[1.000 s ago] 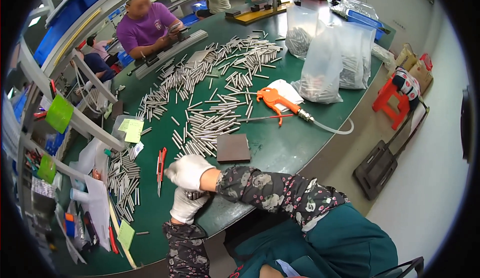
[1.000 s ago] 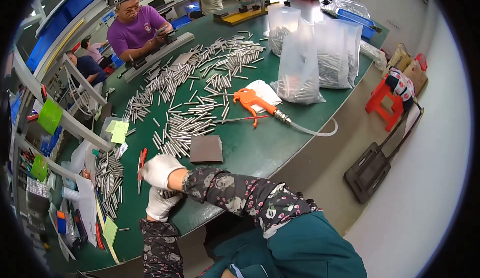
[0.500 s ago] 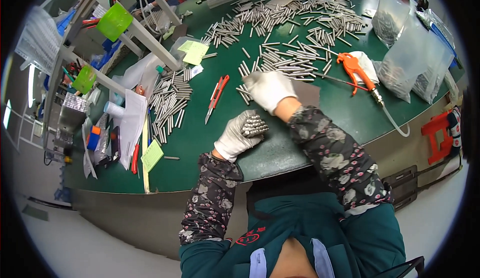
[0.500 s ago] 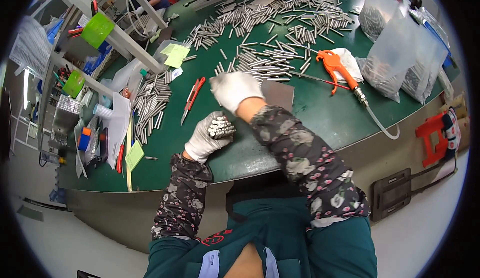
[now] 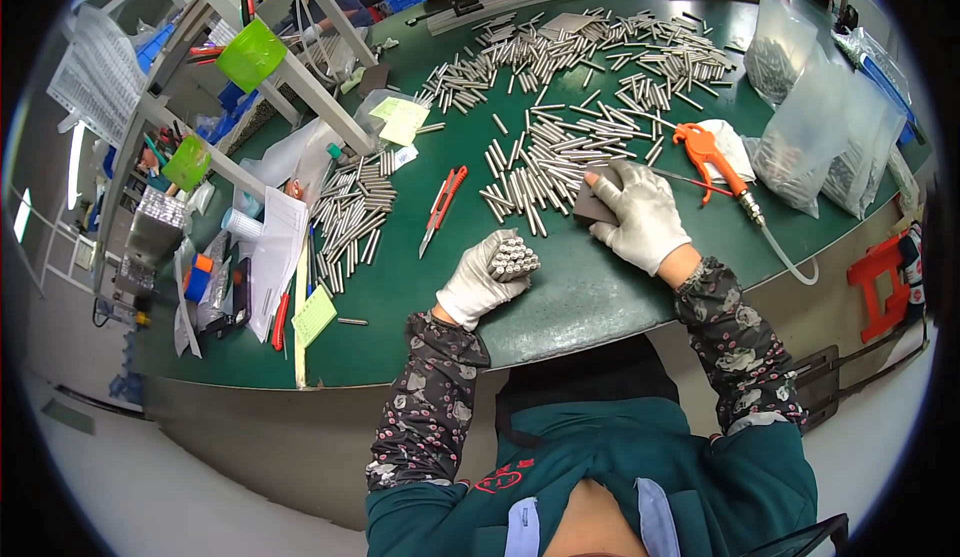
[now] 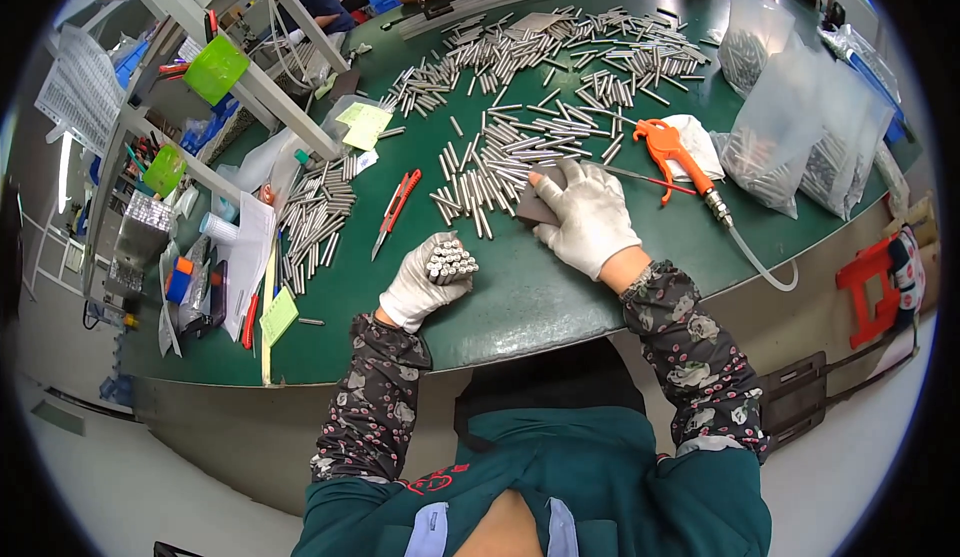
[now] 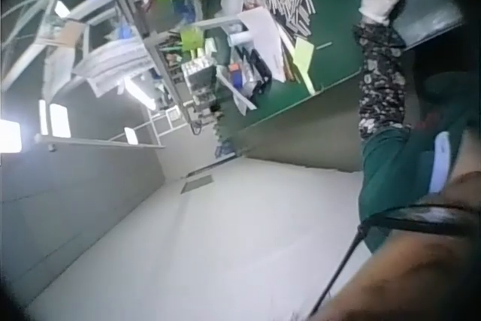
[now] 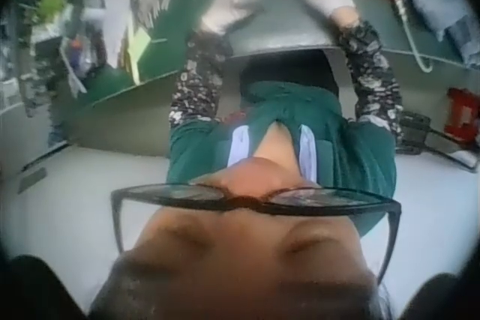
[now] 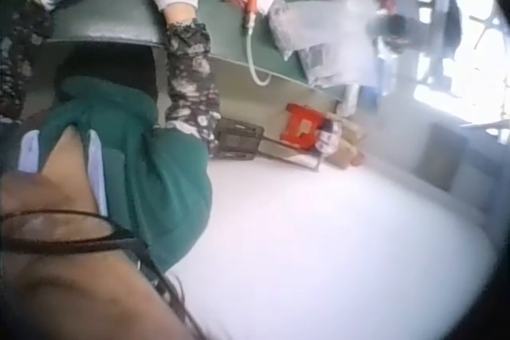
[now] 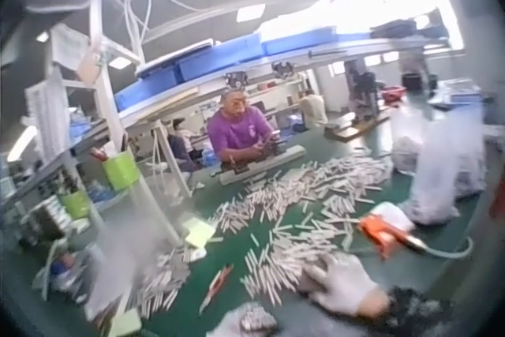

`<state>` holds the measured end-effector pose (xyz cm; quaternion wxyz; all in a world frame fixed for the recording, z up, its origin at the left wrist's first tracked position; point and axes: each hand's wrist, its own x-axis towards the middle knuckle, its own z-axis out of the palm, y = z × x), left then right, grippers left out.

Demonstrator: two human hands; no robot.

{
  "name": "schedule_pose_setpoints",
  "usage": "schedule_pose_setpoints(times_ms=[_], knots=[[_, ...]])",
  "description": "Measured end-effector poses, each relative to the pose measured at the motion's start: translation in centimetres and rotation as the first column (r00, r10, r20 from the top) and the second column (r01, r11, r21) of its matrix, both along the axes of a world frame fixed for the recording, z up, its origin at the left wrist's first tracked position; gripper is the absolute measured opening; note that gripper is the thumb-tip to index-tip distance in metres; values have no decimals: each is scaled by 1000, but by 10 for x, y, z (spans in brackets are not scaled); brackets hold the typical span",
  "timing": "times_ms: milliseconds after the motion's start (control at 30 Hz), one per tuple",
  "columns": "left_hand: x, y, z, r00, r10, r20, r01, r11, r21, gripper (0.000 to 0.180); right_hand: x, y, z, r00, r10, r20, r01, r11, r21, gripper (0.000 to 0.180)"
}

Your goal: Arranging and sorting small metal pins into a circular bundle at a factory workbench.

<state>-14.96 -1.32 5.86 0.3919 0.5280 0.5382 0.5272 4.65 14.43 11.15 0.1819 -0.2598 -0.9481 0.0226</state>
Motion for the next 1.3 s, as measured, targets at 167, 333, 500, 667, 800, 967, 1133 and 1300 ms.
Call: schedule_pose_setpoints(times_ms=[167,333,500,667,800,967,1133,1300], knots=[[3,4,6,985,-11,171,16,999,-29,58,-16,-43,37,792,522,-317,-584,799,-142,57],[7,5,9,994,10,106,-2,997,-75,55,-21,-2,28,974,6,-227,-2,1000,21,50],[3,5,12,1000,-6,-2,6,999,32,58,-27,-35,24,878,409,-249,-431,902,-37,48],[5,1,4,996,68,-55,-70,997,-29,64,-13,-7,20,980,22,-199,-14,999,39,40],[3,-1,-1,997,61,-37,-61,998,5,63,0,-13,4,995,35,-98,-39,999,-34,43],[2,-1,0,971,62,-229,-40,994,99,62,7,-11,-4,989,48,-142,-43,998,38,45],[3,-2,2,914,117,-389,-57,985,163,60,7,-21,5,957,130,-258,-132,991,9,45],[3,-2,0,912,136,-387,-85,986,146,58,-2,-42,10,879,277,-388,-362,918,-163,31]])
